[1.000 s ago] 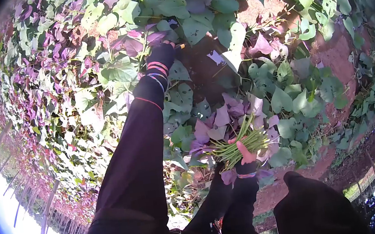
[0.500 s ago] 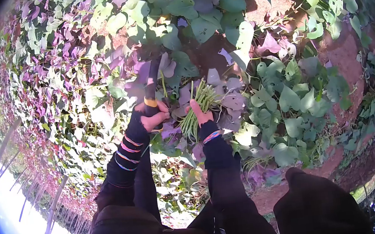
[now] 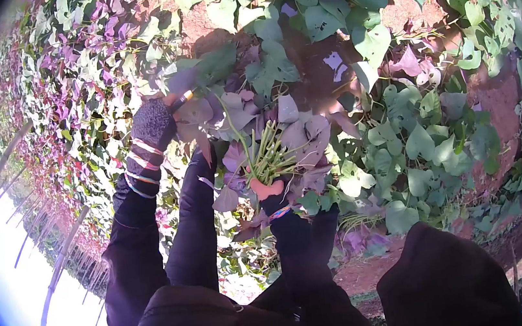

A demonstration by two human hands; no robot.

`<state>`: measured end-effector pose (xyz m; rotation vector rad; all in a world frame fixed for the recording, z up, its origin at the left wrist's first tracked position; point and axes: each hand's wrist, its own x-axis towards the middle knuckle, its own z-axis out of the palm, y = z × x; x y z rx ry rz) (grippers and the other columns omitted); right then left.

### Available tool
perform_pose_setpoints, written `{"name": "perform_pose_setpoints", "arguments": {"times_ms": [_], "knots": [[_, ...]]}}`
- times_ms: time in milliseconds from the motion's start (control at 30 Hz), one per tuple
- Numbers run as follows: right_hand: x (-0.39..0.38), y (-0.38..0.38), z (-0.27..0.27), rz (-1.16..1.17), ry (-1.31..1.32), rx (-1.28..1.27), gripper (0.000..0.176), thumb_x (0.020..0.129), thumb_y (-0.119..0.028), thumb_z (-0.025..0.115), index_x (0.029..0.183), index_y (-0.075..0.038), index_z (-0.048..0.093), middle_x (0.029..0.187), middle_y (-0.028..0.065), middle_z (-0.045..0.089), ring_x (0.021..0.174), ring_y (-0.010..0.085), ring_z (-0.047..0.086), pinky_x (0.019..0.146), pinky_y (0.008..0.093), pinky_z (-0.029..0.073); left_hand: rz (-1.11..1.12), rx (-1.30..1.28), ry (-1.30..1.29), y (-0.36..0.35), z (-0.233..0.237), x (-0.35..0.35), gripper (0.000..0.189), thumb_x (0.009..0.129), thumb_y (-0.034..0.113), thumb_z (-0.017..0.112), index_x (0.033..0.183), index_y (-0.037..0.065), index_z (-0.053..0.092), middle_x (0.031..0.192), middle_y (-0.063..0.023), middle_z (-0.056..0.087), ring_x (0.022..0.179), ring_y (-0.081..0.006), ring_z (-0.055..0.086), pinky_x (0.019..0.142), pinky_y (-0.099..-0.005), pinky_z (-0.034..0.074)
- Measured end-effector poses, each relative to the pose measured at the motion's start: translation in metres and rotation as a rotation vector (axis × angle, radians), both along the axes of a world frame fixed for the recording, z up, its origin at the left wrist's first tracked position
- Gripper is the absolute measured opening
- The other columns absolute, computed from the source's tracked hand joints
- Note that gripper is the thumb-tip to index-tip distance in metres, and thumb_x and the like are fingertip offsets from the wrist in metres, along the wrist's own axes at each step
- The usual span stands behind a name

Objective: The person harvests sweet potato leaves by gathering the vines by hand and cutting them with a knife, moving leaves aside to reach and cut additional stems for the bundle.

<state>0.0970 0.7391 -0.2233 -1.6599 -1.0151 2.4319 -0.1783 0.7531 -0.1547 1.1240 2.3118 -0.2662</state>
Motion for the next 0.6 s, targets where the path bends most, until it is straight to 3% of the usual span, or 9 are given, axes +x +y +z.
{"name": "perform_pose_setpoints", "arguments": {"times_ms": [33, 133, 200, 333, 400, 467, 533, 567, 600], "knots": [[0.001, -0.004, 0.002, 0.000, 0.001, 0.002, 0.028, 0.069, -0.006, 0.059, 0.095, 0.001, 0.054, 0.092, 0.0074, 0.057, 0.084, 0.0141, 0.054, 0.075, 0.0251, 0.041, -0.241, -0.063, 0.020, 0.000, -0.006, -0.009, 0.026, 0.067, 0.011, 0.053, 0.093, 0.014, 0.057, 0.079, -0.0109, 0.057, 0.073, -0.0272, 0.056, 0.063, -0.0357, 0.044], [0.004, -0.013, 0.007, -0.166, 0.013, 0.047, 0.030, 0.068, -0.003, 0.057, 0.098, 0.000, 0.051, 0.094, 0.0086, 0.056, 0.087, 0.0169, 0.054, 0.077, 0.0256, 0.040, -0.322, -0.352, -0.068, 0.004, -0.045, -0.014, 0.024, 0.069, 0.014, 0.051, 0.092, 0.015, 0.058, 0.075, -0.0106, 0.058, 0.072, -0.0272, 0.056, 0.065, -0.0365, 0.044], [0.014, -0.015, 0.000, -0.068, 0.123, 0.123, 0.033, 0.067, -0.001, 0.057, 0.099, -0.001, 0.049, 0.094, 0.0090, 0.055, 0.087, 0.0169, 0.053, 0.078, 0.0254, 0.039, -0.028, -0.262, -0.152, 0.002, -0.046, -0.003, 0.021, 0.071, 0.019, 0.050, 0.090, 0.015, 0.058, 0.073, -0.0102, 0.059, 0.071, -0.0273, 0.056, 0.065, -0.0368, 0.044], [0.042, -0.011, 0.003, -0.379, 0.266, -0.217, 0.032, 0.067, -0.001, 0.057, 0.099, 0.000, 0.050, 0.092, 0.0094, 0.056, 0.085, 0.0166, 0.054, 0.076, 0.0257, 0.040, -0.187, -0.595, 0.038, -0.059, -0.062, -0.034, 0.020, 0.076, 0.028, 0.049, 0.083, 0.013, 0.061, 0.077, -0.0110, 0.059, 0.073, -0.0271, 0.056, 0.067, -0.0361, 0.044], [0.061, 0.001, 0.017, -0.030, 0.149, 0.033, 0.032, 0.068, 0.000, 0.055, 0.099, 0.000, 0.050, 0.090, 0.0089, 0.056, 0.083, 0.0160, 0.054, 0.074, 0.0253, 0.041, 0.153, -0.502, 0.176, -0.069, -0.030, -0.044, 0.021, 0.075, 0.029, 0.050, 0.084, 0.013, 0.060, 0.076, -0.0114, 0.058, 0.072, -0.0275, 0.056, 0.066, -0.0357, 0.044], [0.086, 0.018, 0.033, -0.002, 0.294, 0.003, 0.034, 0.067, 0.007, 0.049, 0.097, -0.003, 0.039, 0.096, 0.0111, 0.052, 0.088, 0.0203, 0.053, 0.073, 0.0292, 0.043, -0.082, -0.331, 0.220, -0.140, -0.034, -0.077, 0.020, 0.074, 0.024, 0.052, 0.088, 0.012, 0.059, 0.075, -0.0123, 0.057, 0.069, -0.0276, 0.056, 0.064, -0.0356, 0.045], [0.097, 0.031, 0.065, -0.166, 0.311, -0.108, 0.029, 0.069, 0.006, 0.050, 0.093, -0.004, 0.039, 0.096, 0.0115, 0.053, 0.089, 0.0194, 0.052, 0.074, 0.0290, 0.042, 0.107, -0.193, 0.285, -0.085, 0.016, -0.031, 0.024, 0.071, 0.024, 0.057, 0.090, 0.010, 0.057, 0.074, -0.0119, 0.057, 0.066, -0.0264, 0.056, 0.062, -0.0346, 0.044], [0.103, 0.030, 0.072, -0.065, 0.269, -0.033, 0.030, 0.069, 0.006, 0.051, 0.094, -0.004, 0.039, 0.096, 0.0115, 0.053, 0.089, 0.0183, 0.052, 0.074, 0.0288, 0.042, 0.359, -0.026, 0.119, -0.055, 0.033, 0.001, 0.025, 0.070, 0.024, 0.058, 0.088, 0.007, 0.056, 0.069, -0.0109, 0.057, 0.063, -0.0248, 0.056, 0.058, -0.0337, 0.043], [0.111, 0.028, 0.081, 0.038, 0.226, 0.043, 0.030, 0.069, 0.006, 0.052, 0.095, -0.005, 0.039, 0.096, 0.0115, 0.053, 0.089, 0.0172, 0.051, 0.075, 0.0286, 0.041, 0.416, 0.125, 0.050, -0.054, 0.031, 0.027, 0.023, 0.072, 0.029, 0.056, 0.081, 0.007, 0.056, 0.064, -0.0117, 0.056, 0.058, -0.0252, 0.055, 0.054, -0.0331, 0.042]]}}
